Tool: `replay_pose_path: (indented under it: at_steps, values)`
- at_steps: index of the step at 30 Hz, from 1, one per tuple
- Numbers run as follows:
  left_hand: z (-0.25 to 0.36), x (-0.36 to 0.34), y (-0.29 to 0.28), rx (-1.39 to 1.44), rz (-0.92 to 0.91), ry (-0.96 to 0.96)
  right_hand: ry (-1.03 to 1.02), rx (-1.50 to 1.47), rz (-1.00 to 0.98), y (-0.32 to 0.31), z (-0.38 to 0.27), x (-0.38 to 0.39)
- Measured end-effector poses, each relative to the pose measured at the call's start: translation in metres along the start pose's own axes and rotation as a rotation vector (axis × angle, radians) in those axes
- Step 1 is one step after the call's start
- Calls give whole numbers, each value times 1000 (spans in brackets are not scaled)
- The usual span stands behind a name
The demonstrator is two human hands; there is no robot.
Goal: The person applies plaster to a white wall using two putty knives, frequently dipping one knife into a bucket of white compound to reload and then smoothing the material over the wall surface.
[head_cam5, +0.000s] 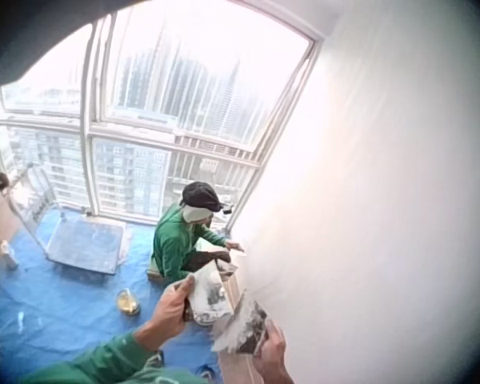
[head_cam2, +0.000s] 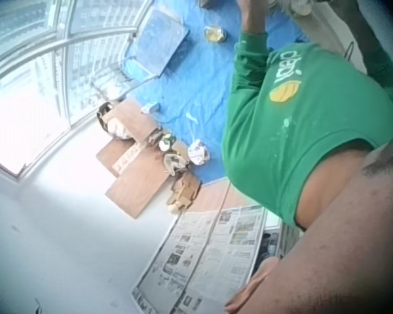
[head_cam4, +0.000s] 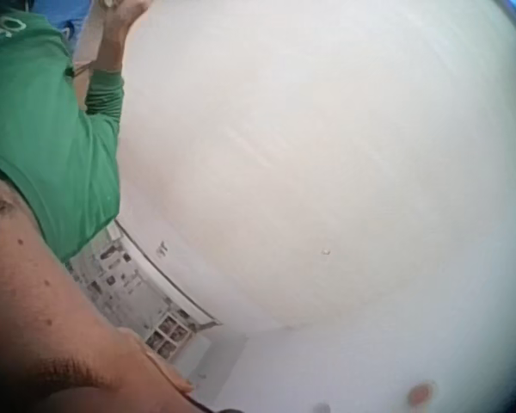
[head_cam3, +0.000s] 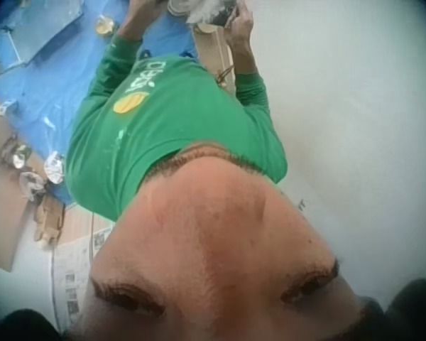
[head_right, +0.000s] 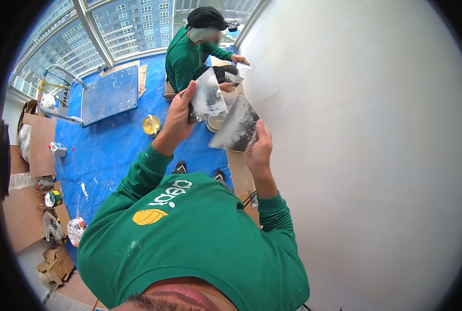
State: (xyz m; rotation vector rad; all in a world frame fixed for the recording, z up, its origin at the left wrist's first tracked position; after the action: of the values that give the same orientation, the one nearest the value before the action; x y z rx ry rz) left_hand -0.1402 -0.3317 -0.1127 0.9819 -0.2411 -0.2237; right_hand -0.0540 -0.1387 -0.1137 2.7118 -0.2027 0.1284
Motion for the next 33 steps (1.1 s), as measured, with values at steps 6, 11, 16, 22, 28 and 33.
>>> replay_pose_path:
  at_steps: [6,11,16,22,28,33]
  values:
    - [-12,-1,44,48,-160,-53,583,-953,-621,74,-31,56]
    - [-60,-21,74,-44,-247,-47,488,-921,-411,32,-18,25]
    - [-93,6,107,114,-298,-314,234,-611,183,-15,-20,-31]
    - [-113,55,128,1096,-467,-903,-254,-444,203,-60,-81,-21]
    - [-139,76,138,1145,-292,-985,-326,-359,86,-66,-68,-24]
    - [-167,66,97,991,-16,-904,-326,-80,-1,-48,-62,-8]
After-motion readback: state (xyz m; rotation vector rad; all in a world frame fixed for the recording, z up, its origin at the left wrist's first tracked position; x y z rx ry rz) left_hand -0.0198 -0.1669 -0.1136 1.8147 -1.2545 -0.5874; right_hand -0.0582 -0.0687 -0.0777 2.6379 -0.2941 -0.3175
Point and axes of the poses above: each hand's wrist, its own x-axis away from the middle knuckle, its own y-axis out of the palm, z = x × y, the point moved 7 cm from there along -x, towards the middle knuckle, and after that the axes turned 1 degree about y, right-handed, at the moved point
